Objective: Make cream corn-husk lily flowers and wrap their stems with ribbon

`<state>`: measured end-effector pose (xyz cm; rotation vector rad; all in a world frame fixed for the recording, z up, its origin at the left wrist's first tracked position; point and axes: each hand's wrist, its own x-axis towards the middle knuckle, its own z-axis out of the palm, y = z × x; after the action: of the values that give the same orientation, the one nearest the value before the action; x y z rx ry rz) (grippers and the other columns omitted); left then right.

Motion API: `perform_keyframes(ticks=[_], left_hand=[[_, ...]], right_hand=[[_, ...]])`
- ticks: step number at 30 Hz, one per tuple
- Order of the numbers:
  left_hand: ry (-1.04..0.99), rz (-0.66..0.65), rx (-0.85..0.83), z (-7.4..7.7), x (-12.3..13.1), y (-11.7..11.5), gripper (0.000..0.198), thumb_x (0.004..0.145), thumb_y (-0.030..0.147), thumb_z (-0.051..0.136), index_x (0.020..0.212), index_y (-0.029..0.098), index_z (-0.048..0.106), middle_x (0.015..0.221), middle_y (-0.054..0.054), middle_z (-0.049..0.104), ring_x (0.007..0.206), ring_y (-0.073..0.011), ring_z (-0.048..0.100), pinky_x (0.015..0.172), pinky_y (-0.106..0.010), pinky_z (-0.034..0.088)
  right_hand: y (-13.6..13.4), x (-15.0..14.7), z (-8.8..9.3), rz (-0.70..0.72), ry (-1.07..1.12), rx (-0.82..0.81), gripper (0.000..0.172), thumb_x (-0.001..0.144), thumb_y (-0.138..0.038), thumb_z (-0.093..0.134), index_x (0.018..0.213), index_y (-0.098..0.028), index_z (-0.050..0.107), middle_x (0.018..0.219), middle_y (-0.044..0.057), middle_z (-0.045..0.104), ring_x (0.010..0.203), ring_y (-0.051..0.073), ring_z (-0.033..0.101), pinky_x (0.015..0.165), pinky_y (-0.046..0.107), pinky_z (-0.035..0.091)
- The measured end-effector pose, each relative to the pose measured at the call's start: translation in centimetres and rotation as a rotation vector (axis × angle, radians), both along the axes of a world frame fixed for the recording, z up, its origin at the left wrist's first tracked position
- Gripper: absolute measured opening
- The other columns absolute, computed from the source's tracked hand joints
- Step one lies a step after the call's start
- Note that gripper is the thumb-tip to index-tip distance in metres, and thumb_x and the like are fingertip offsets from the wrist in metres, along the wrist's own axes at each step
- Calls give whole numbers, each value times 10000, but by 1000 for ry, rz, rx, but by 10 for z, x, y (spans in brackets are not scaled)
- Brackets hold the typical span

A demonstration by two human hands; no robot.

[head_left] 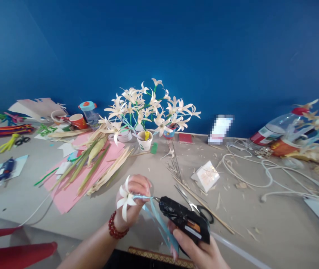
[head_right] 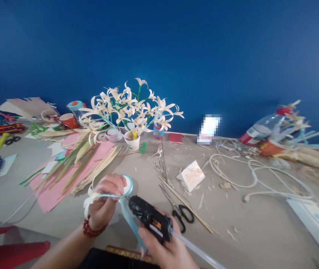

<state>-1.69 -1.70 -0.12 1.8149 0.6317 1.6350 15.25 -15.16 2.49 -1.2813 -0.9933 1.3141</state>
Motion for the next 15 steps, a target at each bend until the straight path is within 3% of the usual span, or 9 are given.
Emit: perform_keyframes(ticks=[5,11,15], left_hand=[[-57,-27,-52,0,-1,1,115,837,266,684,745,216,636,708,-43,644,683,-194,620,655,-361,550],[-57,-106,-59,1,2,4,88,860,215,633,774,201,617,718,-31,628,709,-187,629,704,-360,545],[-41,-152,-50,8,6,3,72,883,221,596,819,193,613,769,-42,627,741,-188,626,711,-369,549]], right_hand=[[0,1,4,-79,52,25,303,859,-483,665,892,-184,697,871,88,676,611,186,634,603,330,563],[2,7,5,-115,162,130,276,882,-453,652,918,-182,690,838,67,647,587,167,621,574,312,553],[1,22,6,-206,-23,270,176,833,-348,731,929,-208,685,874,78,674,707,204,651,629,316,567]])
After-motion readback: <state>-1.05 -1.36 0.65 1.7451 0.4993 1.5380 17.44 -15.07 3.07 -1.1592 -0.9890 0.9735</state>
